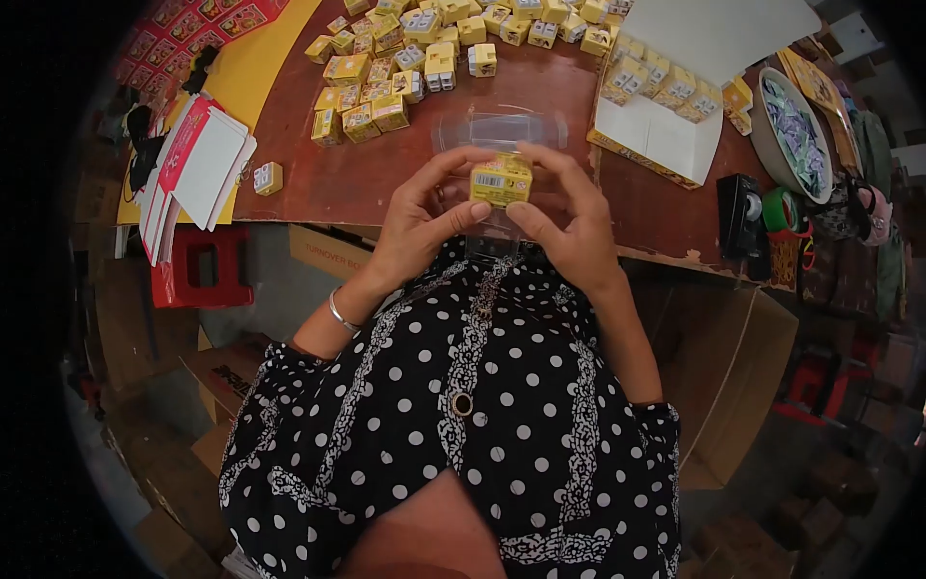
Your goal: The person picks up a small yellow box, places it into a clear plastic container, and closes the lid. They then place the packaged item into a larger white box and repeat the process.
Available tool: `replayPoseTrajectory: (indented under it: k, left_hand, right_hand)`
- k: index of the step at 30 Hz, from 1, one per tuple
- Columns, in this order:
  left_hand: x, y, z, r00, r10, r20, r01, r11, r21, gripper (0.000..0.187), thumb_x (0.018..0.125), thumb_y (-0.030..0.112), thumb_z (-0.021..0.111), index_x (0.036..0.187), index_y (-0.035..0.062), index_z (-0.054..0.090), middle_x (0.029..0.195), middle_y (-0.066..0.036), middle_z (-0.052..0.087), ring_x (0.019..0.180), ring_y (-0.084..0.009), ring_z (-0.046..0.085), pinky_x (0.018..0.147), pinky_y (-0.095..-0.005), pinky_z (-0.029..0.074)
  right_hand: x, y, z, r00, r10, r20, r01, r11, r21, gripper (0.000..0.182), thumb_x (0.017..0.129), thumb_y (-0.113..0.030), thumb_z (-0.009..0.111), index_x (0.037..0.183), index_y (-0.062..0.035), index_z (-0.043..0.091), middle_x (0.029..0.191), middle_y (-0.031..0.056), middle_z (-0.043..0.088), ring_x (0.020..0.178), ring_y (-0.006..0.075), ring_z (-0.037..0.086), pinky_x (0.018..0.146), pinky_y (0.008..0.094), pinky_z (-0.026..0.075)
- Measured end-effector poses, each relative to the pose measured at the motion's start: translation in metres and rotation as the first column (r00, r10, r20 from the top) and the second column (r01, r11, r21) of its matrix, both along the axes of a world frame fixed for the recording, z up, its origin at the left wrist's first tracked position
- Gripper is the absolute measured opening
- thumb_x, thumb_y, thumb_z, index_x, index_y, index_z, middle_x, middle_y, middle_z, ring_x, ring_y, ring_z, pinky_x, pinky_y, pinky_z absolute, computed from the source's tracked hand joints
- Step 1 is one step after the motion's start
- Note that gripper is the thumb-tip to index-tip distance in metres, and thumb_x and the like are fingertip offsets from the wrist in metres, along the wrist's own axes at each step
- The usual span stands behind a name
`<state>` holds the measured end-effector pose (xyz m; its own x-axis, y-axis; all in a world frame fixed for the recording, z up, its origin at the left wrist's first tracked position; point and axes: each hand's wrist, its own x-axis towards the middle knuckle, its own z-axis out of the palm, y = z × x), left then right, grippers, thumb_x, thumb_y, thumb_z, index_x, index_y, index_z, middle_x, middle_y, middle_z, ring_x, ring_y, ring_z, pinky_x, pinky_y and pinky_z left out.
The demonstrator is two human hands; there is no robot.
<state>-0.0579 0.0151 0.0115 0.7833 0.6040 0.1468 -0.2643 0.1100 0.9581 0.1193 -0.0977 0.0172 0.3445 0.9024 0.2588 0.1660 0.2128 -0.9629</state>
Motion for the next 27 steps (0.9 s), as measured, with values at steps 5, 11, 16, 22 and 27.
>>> replayPoseTrajectory:
  k: [5, 11, 16, 22, 27]
  left_hand:
    - [0.006, -0.007, -0.013, 0.994, -0.094, 0.051, 0.095, 0.996, -0.005, 0.041, 0.094, 0.002, 0.071, 0.132, 0.0048, 0.056, 0.137, -0.007, 0.051, 0.118, -0.0174, 0.061, 0.097, -0.0294, 0.056]
    - [0.013, -0.006, -0.014, 0.987, -0.087, 0.138, 0.112, 0.977, -0.184, 0.045, 0.089, -0.003, 0.074, 0.128, 0.0042, 0.052, 0.139, -0.011, 0.049, 0.116, -0.0194, 0.063, 0.095, -0.03, 0.058]
    - [0.012, -0.006, -0.011, 0.989, -0.074, 0.126, 0.088, 0.989, -0.117, 0.053, 0.087, -0.004, 0.076, 0.131, 0.0044, 0.047, 0.137, -0.012, 0.052, 0.115, -0.0187, 0.064, 0.093, -0.0298, 0.058]
    - [0.01, -0.015, -0.005, 1.0, -0.024, 0.02, 0.023, 0.998, 0.058, 0.054, 0.088, -0.004, 0.074, 0.134, 0.0035, 0.045, 0.129, -0.01, 0.057, 0.111, -0.0166, 0.065, 0.091, -0.0302, 0.057]
    - [0.011, -0.016, -0.002, 0.999, -0.043, -0.01, 0.043, 0.999, 0.024, 0.054, 0.089, -0.005, 0.073, 0.135, 0.0031, 0.045, 0.125, -0.009, 0.059, 0.11, -0.0164, 0.066, 0.09, -0.0297, 0.056]
  right_hand:
    - [0.0, -0.01, -0.021, 0.987, -0.02, 0.159, 0.005, 0.995, 0.095, 0.033, 0.095, -0.005, 0.065, 0.126, 0.0004, 0.058, 0.132, 0.0154, 0.061, 0.123, 0.0199, 0.058, 0.102, 0.0332, 0.049]
    - [-0.01, -0.004, -0.025, 0.994, -0.112, -0.004, 0.108, 0.949, 0.296, 0.026, 0.092, -0.006, 0.069, 0.114, -0.002, 0.057, 0.124, 0.0143, 0.065, 0.125, 0.0256, 0.056, 0.107, 0.0387, 0.044]
    - [0.014, -0.005, -0.019, 0.994, -0.023, 0.105, -0.002, 0.972, 0.236, 0.02, 0.089, -0.003, 0.074, 0.103, -0.0029, 0.059, 0.118, 0.0108, 0.065, 0.122, 0.0234, 0.056, 0.106, 0.0373, 0.043]
    - [0.006, -0.009, 0.0, 0.979, 0.062, -0.195, -0.07, 0.997, -0.038, 0.017, 0.087, 0.003, 0.075, 0.1, 0.0, 0.063, 0.111, 0.0096, 0.065, 0.107, 0.0139, 0.062, 0.095, 0.0279, 0.05]
    - [0.009, -0.007, 0.001, 0.988, 0.015, -0.151, -0.026, 0.997, -0.073, 0.012, 0.089, 0.005, 0.073, 0.099, 0.003, 0.066, 0.109, 0.0109, 0.066, 0.098, 0.0133, 0.065, 0.091, 0.026, 0.053]
